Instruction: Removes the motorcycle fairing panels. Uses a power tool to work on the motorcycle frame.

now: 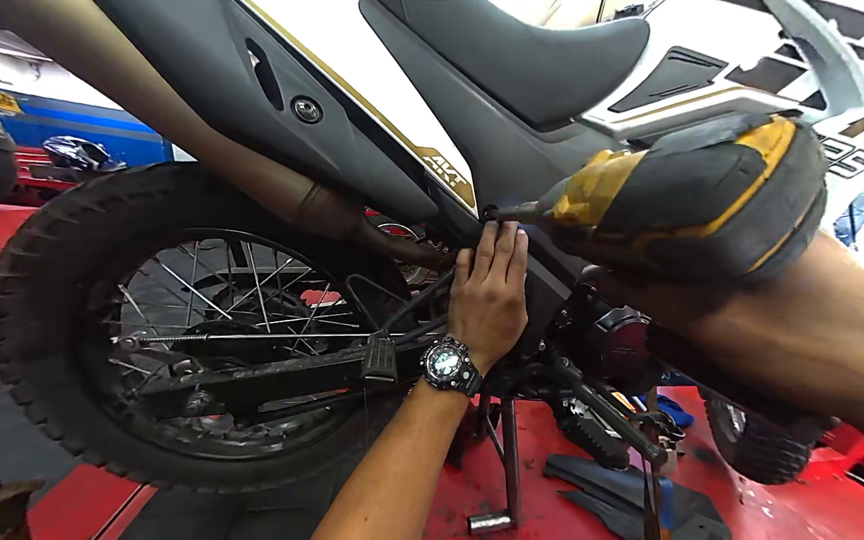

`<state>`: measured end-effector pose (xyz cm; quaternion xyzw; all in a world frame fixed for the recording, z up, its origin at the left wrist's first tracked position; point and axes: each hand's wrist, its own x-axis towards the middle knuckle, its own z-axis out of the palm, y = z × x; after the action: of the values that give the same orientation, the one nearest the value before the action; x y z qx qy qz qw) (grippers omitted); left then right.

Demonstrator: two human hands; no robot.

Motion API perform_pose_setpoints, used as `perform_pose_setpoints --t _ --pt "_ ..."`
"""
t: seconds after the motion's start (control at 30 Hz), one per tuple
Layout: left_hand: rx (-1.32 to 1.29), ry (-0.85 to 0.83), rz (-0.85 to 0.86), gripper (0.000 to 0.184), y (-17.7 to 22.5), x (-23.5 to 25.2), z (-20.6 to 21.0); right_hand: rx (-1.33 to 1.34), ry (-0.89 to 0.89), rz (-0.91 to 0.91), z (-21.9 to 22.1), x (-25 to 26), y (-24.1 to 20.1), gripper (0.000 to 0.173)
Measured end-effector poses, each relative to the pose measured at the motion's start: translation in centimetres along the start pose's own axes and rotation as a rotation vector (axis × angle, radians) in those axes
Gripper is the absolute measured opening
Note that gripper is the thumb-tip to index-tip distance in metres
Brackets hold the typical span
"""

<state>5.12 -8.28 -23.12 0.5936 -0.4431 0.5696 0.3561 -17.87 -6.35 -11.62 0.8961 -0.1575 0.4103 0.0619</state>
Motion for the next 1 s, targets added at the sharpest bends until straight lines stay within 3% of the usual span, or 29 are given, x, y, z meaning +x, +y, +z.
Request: perform_pose_setpoints --t 0.3,0.7,1.0 --pt "0.093 -0.071 0.031 0.043 -0.1 -0.3 -0.1 -0.025 -0.005 -0.024 0.4 -0.2 -0.2 0.031" --pt "0.091 -0.056 0.066 0.037 -0.2 0.2 -0.7 -0.071 0.002 0.002 0.2 0.3 -1.0 0.041" --pt "0.115 -0.089 0.076 0.04 -0.3 0.2 -0.8 -0.045 -0.006 0.005 0.0 0.7 -1.2 0.039"
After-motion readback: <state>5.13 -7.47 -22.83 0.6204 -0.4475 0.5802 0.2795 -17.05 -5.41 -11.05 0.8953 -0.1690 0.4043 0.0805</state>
